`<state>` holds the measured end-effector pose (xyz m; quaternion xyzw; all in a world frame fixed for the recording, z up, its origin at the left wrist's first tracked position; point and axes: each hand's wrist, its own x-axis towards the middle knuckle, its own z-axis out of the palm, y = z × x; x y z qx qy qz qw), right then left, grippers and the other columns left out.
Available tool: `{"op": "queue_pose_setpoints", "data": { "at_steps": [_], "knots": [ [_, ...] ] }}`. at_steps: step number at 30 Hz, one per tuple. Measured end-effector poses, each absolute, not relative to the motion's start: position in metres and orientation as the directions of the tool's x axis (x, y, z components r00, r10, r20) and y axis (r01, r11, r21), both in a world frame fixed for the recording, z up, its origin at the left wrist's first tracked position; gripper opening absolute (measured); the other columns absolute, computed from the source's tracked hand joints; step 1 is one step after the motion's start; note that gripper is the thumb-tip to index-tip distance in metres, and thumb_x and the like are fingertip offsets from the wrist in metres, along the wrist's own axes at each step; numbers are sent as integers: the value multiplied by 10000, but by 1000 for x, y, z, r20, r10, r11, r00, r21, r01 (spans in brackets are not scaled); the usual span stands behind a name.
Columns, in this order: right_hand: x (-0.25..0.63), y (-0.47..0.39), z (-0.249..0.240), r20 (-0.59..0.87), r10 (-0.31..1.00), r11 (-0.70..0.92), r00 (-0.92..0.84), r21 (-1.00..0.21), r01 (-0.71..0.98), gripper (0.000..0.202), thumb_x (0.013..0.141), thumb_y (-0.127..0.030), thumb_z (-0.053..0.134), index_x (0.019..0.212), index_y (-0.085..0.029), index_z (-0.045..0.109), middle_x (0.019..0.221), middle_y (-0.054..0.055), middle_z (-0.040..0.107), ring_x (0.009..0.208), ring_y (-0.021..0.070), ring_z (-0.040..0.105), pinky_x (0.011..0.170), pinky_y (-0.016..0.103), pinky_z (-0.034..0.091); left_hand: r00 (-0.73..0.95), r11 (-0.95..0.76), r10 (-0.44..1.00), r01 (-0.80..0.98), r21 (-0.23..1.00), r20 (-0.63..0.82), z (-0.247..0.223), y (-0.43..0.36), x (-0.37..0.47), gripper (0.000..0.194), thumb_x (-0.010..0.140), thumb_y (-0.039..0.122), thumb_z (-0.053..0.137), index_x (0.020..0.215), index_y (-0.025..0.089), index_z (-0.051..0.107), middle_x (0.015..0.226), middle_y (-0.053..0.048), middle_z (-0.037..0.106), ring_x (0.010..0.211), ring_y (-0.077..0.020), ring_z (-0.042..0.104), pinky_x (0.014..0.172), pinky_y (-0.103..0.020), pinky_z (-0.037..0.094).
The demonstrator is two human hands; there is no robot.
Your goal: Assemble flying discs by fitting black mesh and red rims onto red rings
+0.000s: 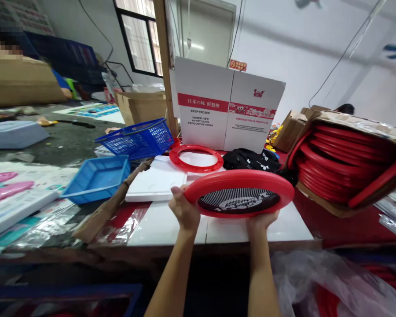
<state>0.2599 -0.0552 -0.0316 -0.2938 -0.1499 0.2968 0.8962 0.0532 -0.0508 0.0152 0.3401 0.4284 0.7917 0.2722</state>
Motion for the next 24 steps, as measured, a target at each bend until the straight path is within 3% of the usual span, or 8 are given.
{"op": "queue_pose_setpoints", "data": {
  "at_steps": [2, 6, 10, 14, 17, 19, 21, 24],
  "knots": [
    [263, -47, -30, 84, 619, 656, 781, -601, -456, 490, 998, -546, 382, 1142, -239, 735, 1042, 20, 784, 962, 241, 736, 954, 453, 610, -631, -531, 712, -199, 824, 307, 4, -53, 57, 737, 1003, 811, 399, 747, 176, 672, 653, -13, 604, 652, -178, 568, 676, -311, 479],
    [265, -50, -22, 59, 577, 682, 815, -583, -441, 355, 970, -441, 449, 1023, -226, 728, 898, -2, 752, 869, 212, 722, 891, 394, 624, -710, -550, 693, -412, 726, 122, -11, -48, 59, 680, 981, 791, 448, 833, 179, 706, 711, -17, 667, 755, -213, 662, 805, -343, 555],
    [250, -64, -23, 76, 565, 700, 822, -572, -428, 390, 1007, -517, 471, 1039, -239, 741, 937, 6, 775, 944, 217, 750, 939, 407, 634, -754, -677, 642, -476, 562, 135, -3, -38, 52, 596, 1013, 701, 418, 939, 195, 725, 816, -33, 710, 898, -251, 696, 924, -369, 561],
    [227, -73, -43, 108, 580, 688, 807, -596, -415, 446, 1045, -565, 418, 1112, -269, 745, 996, 4, 798, 1062, 229, 784, 996, 487, 654, -743, -690, 646, -473, 548, 172, 8, -38, 48, 501, 1013, 637, 487, 839, 213, 691, 734, -6, 654, 763, -219, 643, 819, -344, 557],
    [227, -74, -59, 162, 554, 630, 817, -722, -284, 518, 1080, -512, 302, 944, -260, 734, 804, -4, 749, 907, 209, 797, 818, 471, 703, -598, -605, 758, -492, 627, 262, 4, -58, 54, 671, 1011, 721, 452, 619, 205, 629, 568, -18, 557, 581, -195, 548, 646, -341, 500],
    [235, -73, -66, 212, 568, 611, 795, -757, -234, 487, 1079, -497, 337, 842, -277, 701, 717, -10, 699, 817, 194, 773, 762, 450, 704, -524, -601, 778, -461, 653, 346, -4, -73, 61, 804, 1009, 802, 352, 566, 200, 648, 569, -61, 593, 599, -220, 586, 643, -359, 498],
    [242, -72, -71, 231, 574, 628, 786, -740, -241, 418, 1051, -536, 421, 847, -297, 695, 734, -12, 688, 781, 197, 750, 813, 480, 703, -512, -606, 778, -461, 648, 363, -10, -82, 71, 858, 1008, 840, 304, 604, 200, 706, 664, -99, 678, 711, -257, 664, 720, -392, 533],
    [241, -68, -80, 240, 599, 630, 764, -730, -265, 415, 1030, -612, 417, 919, -325, 696, 786, -12, 667, 748, 206, 712, 879, 519, 684, -506, -566, 809, -538, 625, 298, -13, -79, 86, 814, 985, 856, 380, 551, 220, 643, 590, -64, 607, 635, -229, 616, 662, -371, 503]
  ]
}}
